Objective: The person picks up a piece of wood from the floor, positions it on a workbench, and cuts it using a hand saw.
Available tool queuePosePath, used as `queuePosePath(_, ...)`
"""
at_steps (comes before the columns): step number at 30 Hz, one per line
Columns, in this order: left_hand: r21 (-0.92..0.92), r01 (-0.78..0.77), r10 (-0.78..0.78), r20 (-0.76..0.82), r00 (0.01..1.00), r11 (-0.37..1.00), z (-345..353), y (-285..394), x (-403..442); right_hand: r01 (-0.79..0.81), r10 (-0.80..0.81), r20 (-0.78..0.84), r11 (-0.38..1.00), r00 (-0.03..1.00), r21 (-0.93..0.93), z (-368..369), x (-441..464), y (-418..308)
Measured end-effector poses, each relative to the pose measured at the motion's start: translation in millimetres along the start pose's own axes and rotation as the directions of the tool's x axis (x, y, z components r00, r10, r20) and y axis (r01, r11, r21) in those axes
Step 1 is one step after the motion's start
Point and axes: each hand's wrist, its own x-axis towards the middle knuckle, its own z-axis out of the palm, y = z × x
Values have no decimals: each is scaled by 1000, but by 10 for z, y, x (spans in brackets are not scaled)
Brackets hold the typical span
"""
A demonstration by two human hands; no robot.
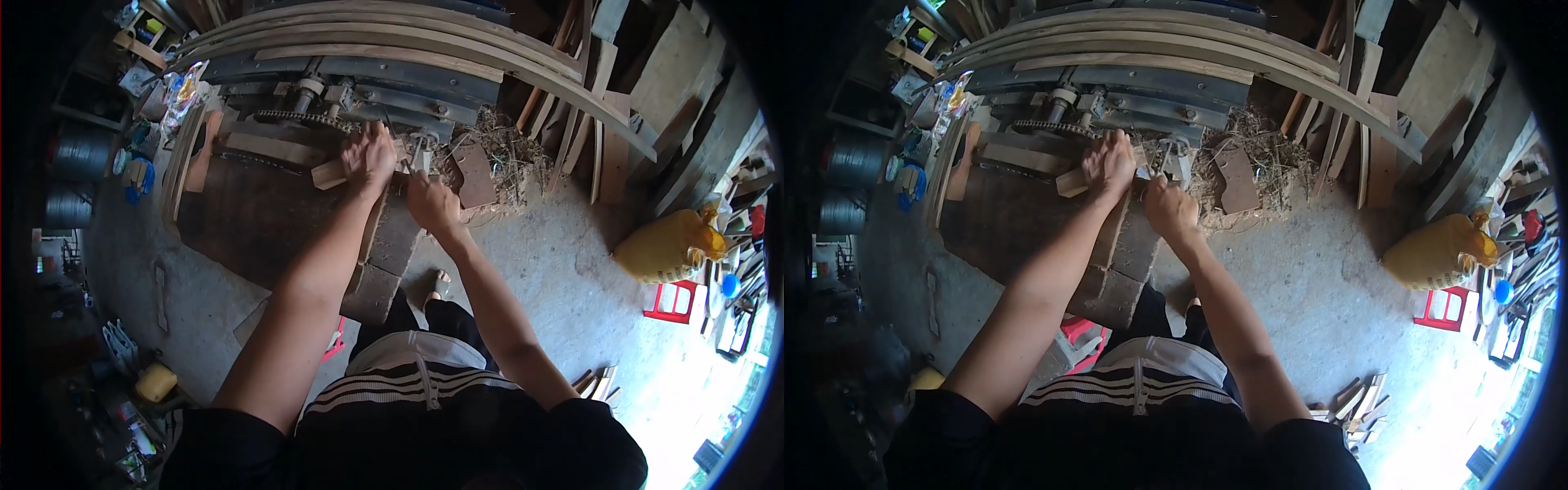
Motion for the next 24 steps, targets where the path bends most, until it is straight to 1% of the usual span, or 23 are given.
queuePosePath(2, 7, 8, -9, 19, 1000, 1000, -17, 39, 48, -18, 20, -51, 999, 998, 47, -9, -147, 71)
queuePosePath(3, 3, 10, -10, 12, 1000, 1000, -6, 31, 40, -6, 10, -130, 999, 991, 34, 38, -185, 85)
queuePosePath(4, 5, 5, -5, 8, 1000, 1000, -14, 11, 16, -9, 14, -126, 999, 992, 38, 99, -203, 83)
queuePosePath(6, 7, -29, 30, -22, 999, 1000, -6, -7, 11, -2, 14, -284, 999, 959, 42, 179, -178, 74)
queuePosePath(7, 1, -21, 21, -16, 1000, 1000, -21, 0, 12, -9, 23, -302, 999, 953, 50, 206, -182, 73)
queuePosePath(9, 11, -16, 16, 9, 1000, 1000, -69, 29, 5, 30, 14, -465, 996, 885, 88, 258, -250, 100)
queuePosePath(10, 11, -42, 42, -4, 999, 999, -66, 35, 1, 24, 26, -488, 995, 872, 97, 301, -269, 142)
queuePosePath(12, -61, -11, 11, 4, 1000, 998, -53, 26, 3, 54, 63, -499, 975, 864, 216, 357, -311, 180)
queuePosePath(13, -117, -34, 37, 23, 999, 993, -41, -6, 15, -29, 132, -431, 971, 893, 238, 316, -345, 144)
queuePosePath(14, -109, -74, 76, 9, 997, 991, -34, -45, 42, -31, 152, -457, 965, 876, 261, 278, -352, 127)
queuePosePath(16, -294, -91, 139, 147, 979, 952, -118, -104, 49, 0, 131, -471, 964, 872, 267, 312, -342, 153)
queuePosePath(17, -382, -205, 252, 79, 964, 901, -147, -147, 15, 0, 134, -465, 961, 875, 276, 336, -324, 175)
queuePosePath(18, -373, -236, 284, 79, 955, 897, -150, -193, -33, -9, 159, -479, 954, 863, 299, 316, -325, 181)
queuePosePath(20, -400, -461, 506, 9, 862, 792, -139, -304, -129, 8, 108, -485, 973, 868, 231, 302, -354, 165)
queuePosePath(21, -410, -436, 487, 22, 873, 801, -184, -294, -144, 51, 82, -528, 971, 845, 233, 339, -332, 186)
queuePosePath(22, -404, -445, 497, 28, 867, 799, -223, -280, -143, 47, 94, -530, 968, 843, 246, 372, -309, 206)
queuePosePath(24, -551, -319, 399, 27, 917, 771, -347, -216, -183, 53, 84, -570, 974, 818, 220, 435, -287, 236)
